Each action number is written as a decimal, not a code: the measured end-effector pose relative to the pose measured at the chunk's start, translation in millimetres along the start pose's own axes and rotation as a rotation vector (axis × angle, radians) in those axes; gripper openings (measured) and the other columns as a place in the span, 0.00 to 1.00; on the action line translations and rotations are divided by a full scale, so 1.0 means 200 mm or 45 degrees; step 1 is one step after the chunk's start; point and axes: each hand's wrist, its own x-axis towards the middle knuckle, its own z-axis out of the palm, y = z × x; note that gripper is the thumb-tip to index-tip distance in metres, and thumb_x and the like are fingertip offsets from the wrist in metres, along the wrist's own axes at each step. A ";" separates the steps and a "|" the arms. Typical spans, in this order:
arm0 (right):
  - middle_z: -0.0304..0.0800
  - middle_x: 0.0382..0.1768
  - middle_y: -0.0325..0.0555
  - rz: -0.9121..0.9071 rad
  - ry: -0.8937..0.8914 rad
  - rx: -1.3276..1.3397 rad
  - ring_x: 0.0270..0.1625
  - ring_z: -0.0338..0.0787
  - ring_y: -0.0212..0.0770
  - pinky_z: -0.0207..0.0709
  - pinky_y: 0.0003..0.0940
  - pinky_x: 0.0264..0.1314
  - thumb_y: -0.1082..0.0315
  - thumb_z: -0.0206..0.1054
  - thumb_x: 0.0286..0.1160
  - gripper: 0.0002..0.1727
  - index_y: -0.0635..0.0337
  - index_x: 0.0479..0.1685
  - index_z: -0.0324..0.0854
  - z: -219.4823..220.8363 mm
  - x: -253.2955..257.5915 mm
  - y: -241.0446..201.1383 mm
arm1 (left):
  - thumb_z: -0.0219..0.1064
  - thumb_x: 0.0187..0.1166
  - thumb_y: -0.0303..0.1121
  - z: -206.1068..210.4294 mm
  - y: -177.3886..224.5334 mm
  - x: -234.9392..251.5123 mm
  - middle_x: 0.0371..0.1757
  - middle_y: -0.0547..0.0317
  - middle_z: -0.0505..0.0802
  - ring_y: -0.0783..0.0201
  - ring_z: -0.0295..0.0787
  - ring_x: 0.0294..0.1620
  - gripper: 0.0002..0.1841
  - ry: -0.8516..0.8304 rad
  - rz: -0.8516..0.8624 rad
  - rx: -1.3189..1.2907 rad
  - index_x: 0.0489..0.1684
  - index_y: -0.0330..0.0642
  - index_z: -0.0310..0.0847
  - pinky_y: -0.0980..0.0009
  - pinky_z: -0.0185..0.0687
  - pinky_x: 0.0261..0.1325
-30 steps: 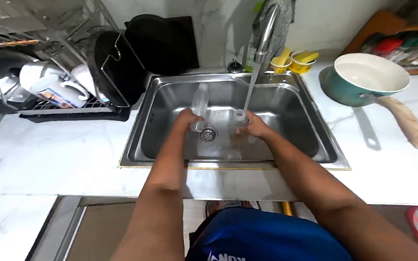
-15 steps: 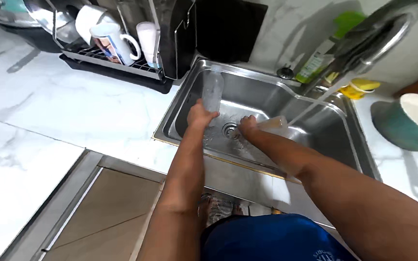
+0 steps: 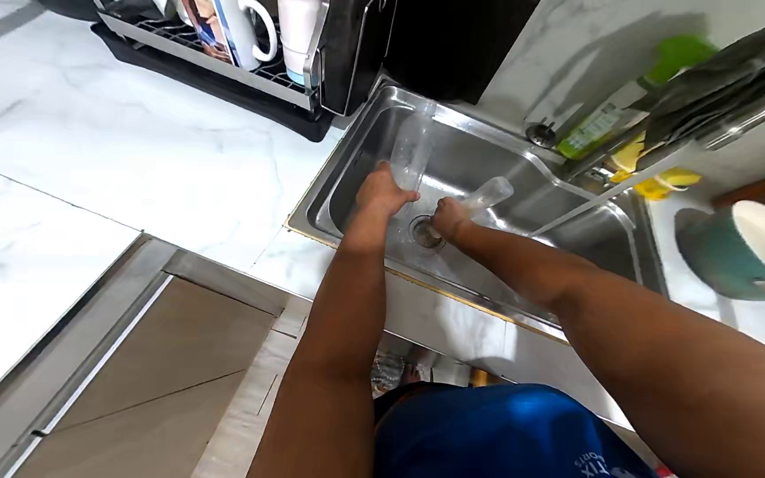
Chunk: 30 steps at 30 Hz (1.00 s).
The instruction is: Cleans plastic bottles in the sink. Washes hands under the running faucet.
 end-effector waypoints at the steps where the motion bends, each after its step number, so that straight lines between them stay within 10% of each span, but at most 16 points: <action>1: 0.87 0.66 0.62 -0.023 0.007 -0.038 0.75 0.80 0.63 0.64 0.57 0.83 0.77 0.56 0.83 0.16 0.70 0.63 0.84 -0.01 -0.01 0.00 | 0.83 0.66 0.51 0.00 0.00 0.00 0.69 0.32 0.86 0.35 0.83 0.71 0.47 0.004 -0.001 -0.003 0.85 0.38 0.65 0.33 0.77 0.70; 30: 0.85 0.67 0.60 -0.013 0.231 -0.234 0.75 0.79 0.59 0.70 0.52 0.74 0.81 0.54 0.81 0.17 0.72 0.60 0.85 -0.04 -0.11 0.05 | 0.83 0.67 0.51 0.01 -0.01 -0.01 0.71 0.31 0.84 0.35 0.81 0.74 0.47 -0.002 0.003 0.010 0.85 0.36 0.65 0.33 0.75 0.72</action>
